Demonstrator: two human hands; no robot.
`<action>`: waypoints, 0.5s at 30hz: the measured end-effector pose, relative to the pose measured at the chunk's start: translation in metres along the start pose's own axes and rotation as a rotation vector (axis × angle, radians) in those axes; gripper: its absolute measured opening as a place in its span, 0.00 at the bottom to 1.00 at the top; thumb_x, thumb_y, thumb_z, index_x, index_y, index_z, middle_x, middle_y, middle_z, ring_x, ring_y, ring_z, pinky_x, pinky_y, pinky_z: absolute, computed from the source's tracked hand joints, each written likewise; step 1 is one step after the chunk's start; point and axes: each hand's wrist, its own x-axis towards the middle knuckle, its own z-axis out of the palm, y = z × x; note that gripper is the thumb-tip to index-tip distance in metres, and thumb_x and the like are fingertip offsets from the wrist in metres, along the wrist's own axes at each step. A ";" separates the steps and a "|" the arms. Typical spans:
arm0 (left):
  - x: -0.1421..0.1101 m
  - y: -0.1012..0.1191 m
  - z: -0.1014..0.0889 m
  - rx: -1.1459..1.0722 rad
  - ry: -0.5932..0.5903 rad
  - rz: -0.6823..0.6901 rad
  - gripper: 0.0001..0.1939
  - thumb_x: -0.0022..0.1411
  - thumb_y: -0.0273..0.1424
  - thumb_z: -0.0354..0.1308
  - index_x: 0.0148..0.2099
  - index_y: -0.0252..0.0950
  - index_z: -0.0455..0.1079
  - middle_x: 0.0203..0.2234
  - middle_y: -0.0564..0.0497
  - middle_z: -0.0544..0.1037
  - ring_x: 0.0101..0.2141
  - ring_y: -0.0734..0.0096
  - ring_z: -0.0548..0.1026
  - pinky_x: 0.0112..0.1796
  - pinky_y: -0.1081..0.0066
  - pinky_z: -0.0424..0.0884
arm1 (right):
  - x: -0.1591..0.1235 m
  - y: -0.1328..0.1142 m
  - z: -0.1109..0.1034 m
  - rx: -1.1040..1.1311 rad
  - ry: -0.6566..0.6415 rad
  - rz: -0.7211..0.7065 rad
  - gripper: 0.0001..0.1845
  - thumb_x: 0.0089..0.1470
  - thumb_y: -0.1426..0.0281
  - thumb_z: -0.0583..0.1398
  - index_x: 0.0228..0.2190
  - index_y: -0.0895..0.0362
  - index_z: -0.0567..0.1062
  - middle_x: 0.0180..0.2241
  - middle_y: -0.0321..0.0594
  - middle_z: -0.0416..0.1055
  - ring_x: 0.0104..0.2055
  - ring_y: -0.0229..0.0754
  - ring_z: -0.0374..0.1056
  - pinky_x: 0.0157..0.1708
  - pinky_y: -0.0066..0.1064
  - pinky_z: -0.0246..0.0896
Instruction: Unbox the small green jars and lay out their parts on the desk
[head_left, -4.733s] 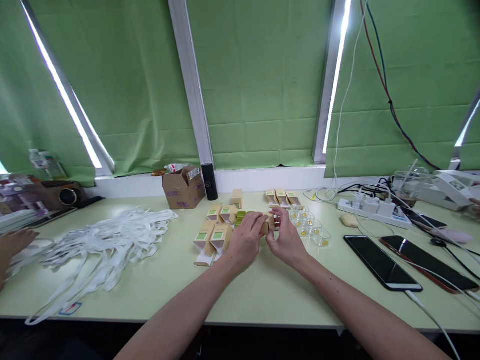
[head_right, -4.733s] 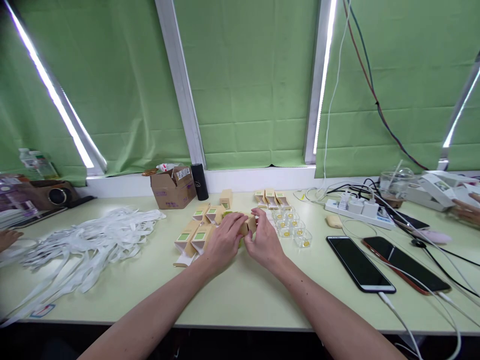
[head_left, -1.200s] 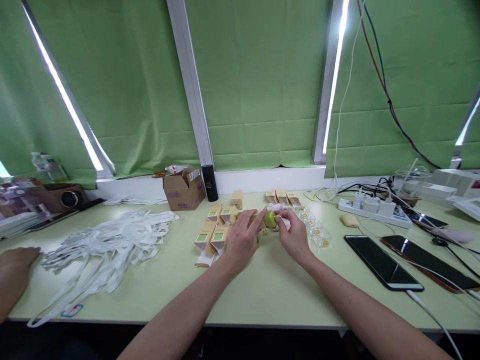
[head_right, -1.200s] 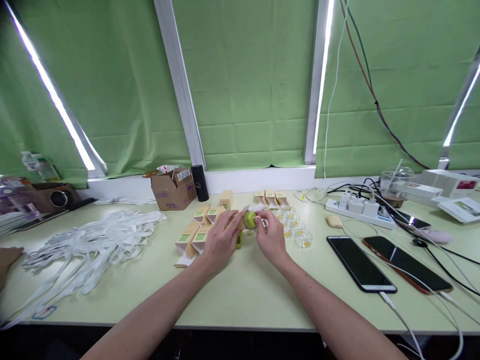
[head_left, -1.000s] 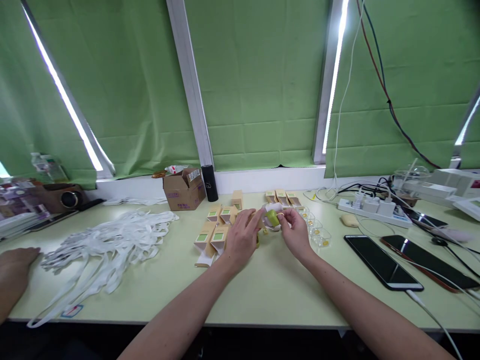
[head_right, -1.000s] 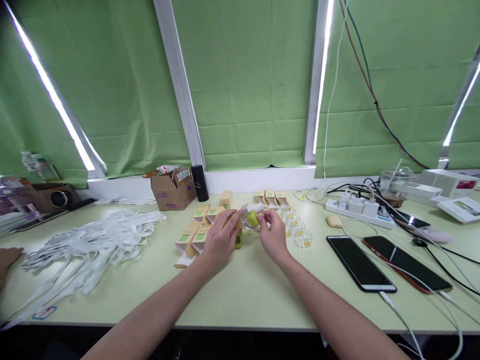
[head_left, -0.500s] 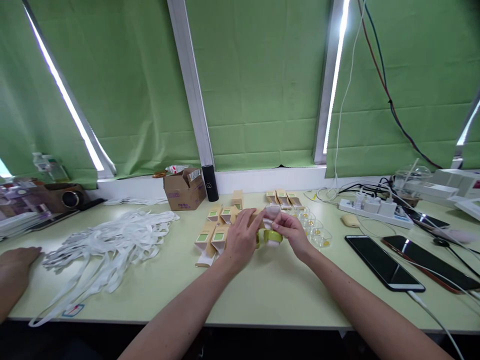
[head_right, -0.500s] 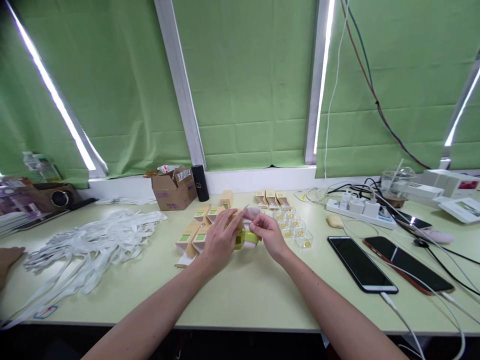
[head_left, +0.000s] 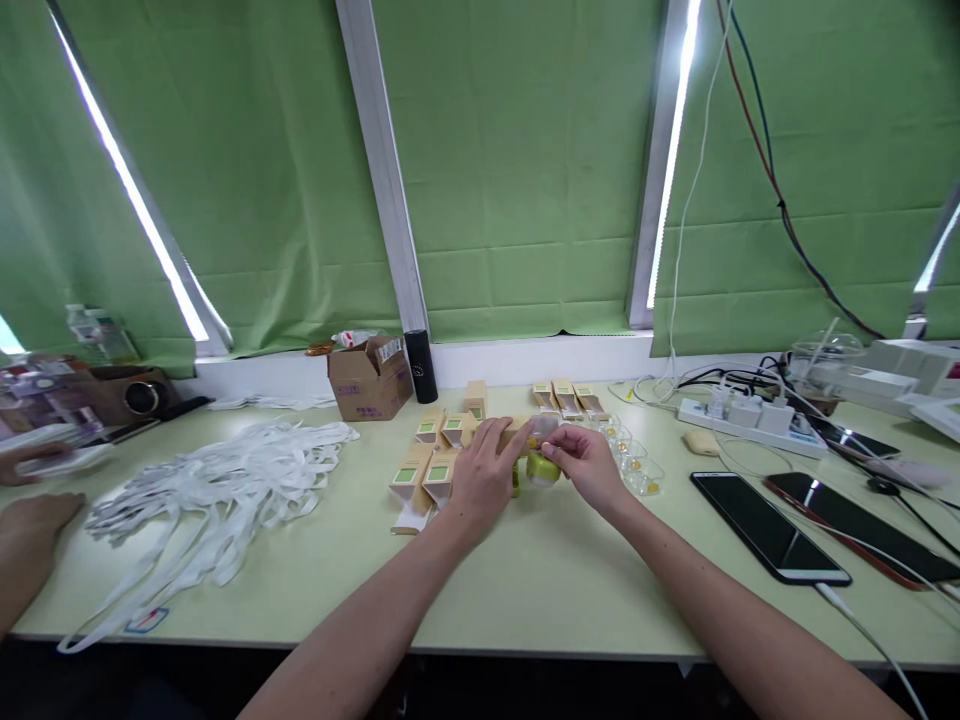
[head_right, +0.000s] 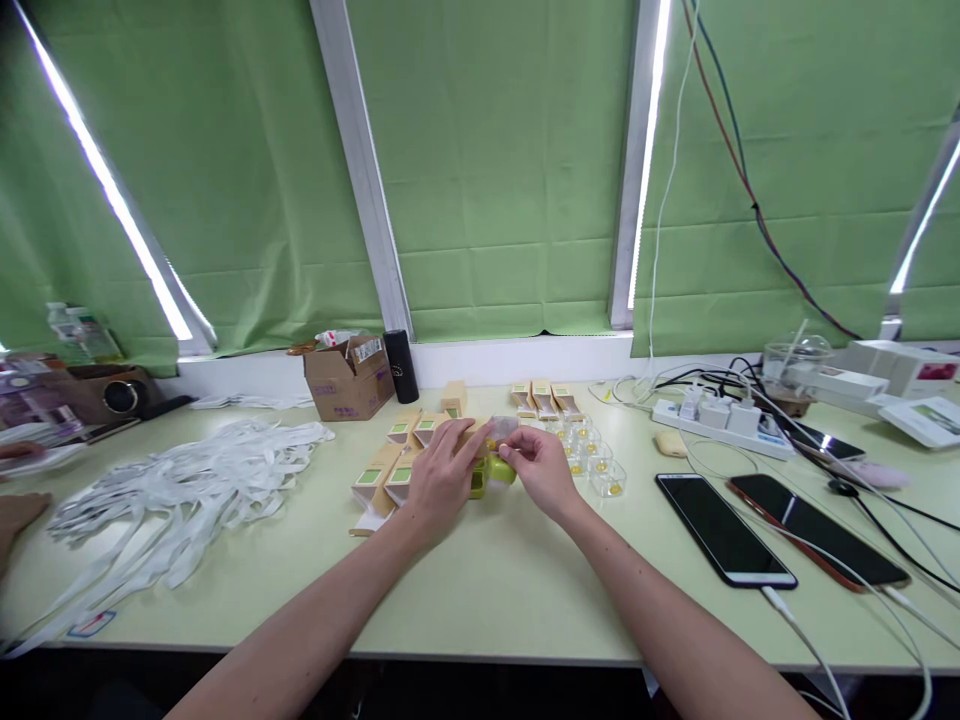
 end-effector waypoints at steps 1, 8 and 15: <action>0.000 -0.002 0.001 0.004 0.004 -0.020 0.33 0.66 0.18 0.51 0.70 0.45 0.61 0.56 0.41 0.73 0.58 0.54 0.70 0.50 0.58 0.76 | 0.000 -0.002 -0.003 -0.036 0.023 -0.023 0.17 0.48 0.54 0.69 0.26 0.55 0.76 0.27 0.39 0.77 0.27 0.40 0.69 0.28 0.32 0.64; 0.000 -0.013 0.002 -0.014 0.016 -0.219 0.34 0.65 0.19 0.55 0.70 0.46 0.60 0.54 0.42 0.74 0.57 0.53 0.70 0.49 0.58 0.76 | -0.006 -0.034 -0.021 -0.786 -0.130 -0.074 0.07 0.53 0.71 0.62 0.26 0.52 0.79 0.27 0.36 0.78 0.29 0.42 0.70 0.32 0.33 0.58; 0.001 -0.008 0.000 -0.106 -0.005 -0.259 0.35 0.64 0.20 0.56 0.71 0.46 0.59 0.55 0.42 0.73 0.57 0.52 0.70 0.50 0.57 0.74 | -0.013 -0.044 -0.014 -1.149 -0.441 0.039 0.11 0.43 0.80 0.62 0.22 0.51 0.78 0.26 0.34 0.79 0.29 0.42 0.69 0.27 0.32 0.47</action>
